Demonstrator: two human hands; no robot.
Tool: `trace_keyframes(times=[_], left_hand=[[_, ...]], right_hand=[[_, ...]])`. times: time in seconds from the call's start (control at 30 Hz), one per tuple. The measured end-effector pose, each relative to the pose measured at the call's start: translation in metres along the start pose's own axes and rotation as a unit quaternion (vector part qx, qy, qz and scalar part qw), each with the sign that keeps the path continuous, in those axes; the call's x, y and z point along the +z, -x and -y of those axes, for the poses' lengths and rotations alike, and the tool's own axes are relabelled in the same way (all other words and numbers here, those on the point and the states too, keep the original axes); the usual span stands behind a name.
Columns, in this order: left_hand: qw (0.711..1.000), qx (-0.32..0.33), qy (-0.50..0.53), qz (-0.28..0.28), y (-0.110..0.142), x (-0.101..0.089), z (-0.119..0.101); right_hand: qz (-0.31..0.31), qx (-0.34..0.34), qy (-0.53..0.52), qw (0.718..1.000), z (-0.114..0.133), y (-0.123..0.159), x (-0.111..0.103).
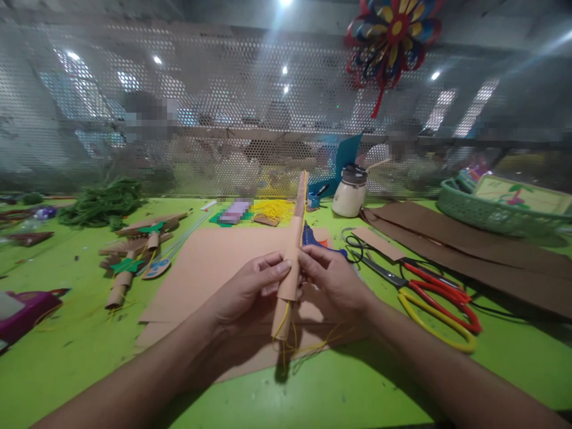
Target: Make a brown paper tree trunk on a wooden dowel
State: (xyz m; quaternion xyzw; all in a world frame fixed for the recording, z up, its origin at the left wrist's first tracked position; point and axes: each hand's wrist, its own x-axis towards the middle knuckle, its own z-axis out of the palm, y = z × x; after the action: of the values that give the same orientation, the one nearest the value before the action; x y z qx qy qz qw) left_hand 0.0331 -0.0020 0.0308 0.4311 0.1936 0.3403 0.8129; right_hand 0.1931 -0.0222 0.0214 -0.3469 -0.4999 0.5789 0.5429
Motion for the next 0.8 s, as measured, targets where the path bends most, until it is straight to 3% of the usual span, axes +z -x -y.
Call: trace_keyframes(times=[0.17, 0.27, 0.4, 0.53, 0.6, 0.7, 0.8], left_hand=[[1.000, 0.009, 0.007, 0.007, 0.002, 0.003, -0.003], [1.000, 0.029, 0.000, 0.000, 0.002, 0.004, -0.004], [0.998, 0.051, -0.033, -0.003, 0.000, 0.003, -0.005], [0.991, 0.015, -0.123, -0.044, -0.006, -0.008, -0.014], [0.975, -0.015, -0.207, -0.083, -0.010, -0.020, -0.020], [0.924, -0.044, -0.361, -0.116, -0.015, -0.039, -0.027], [0.888, -0.069, -0.431, -0.146, -0.018, -0.051, -0.032]], right_hand=[[0.023, -0.004, -0.040, 0.999, -0.004, -0.001, -0.003], [-0.001, -0.011, -0.019, 1.000, -0.003, 0.000, -0.003], [-0.019, -0.045, 0.083, 0.995, 0.000, 0.004, -0.001], [-0.081, -0.125, 0.254, 0.956, 0.000, 0.003, -0.009], [-0.107, -0.139, 0.290, 0.941, 0.000, 0.001, -0.017], [-0.129, -0.132, 0.277, 0.943, -0.001, -0.004, -0.032], [-0.143, -0.121, 0.268, 0.945, -0.003, -0.008, -0.045]])
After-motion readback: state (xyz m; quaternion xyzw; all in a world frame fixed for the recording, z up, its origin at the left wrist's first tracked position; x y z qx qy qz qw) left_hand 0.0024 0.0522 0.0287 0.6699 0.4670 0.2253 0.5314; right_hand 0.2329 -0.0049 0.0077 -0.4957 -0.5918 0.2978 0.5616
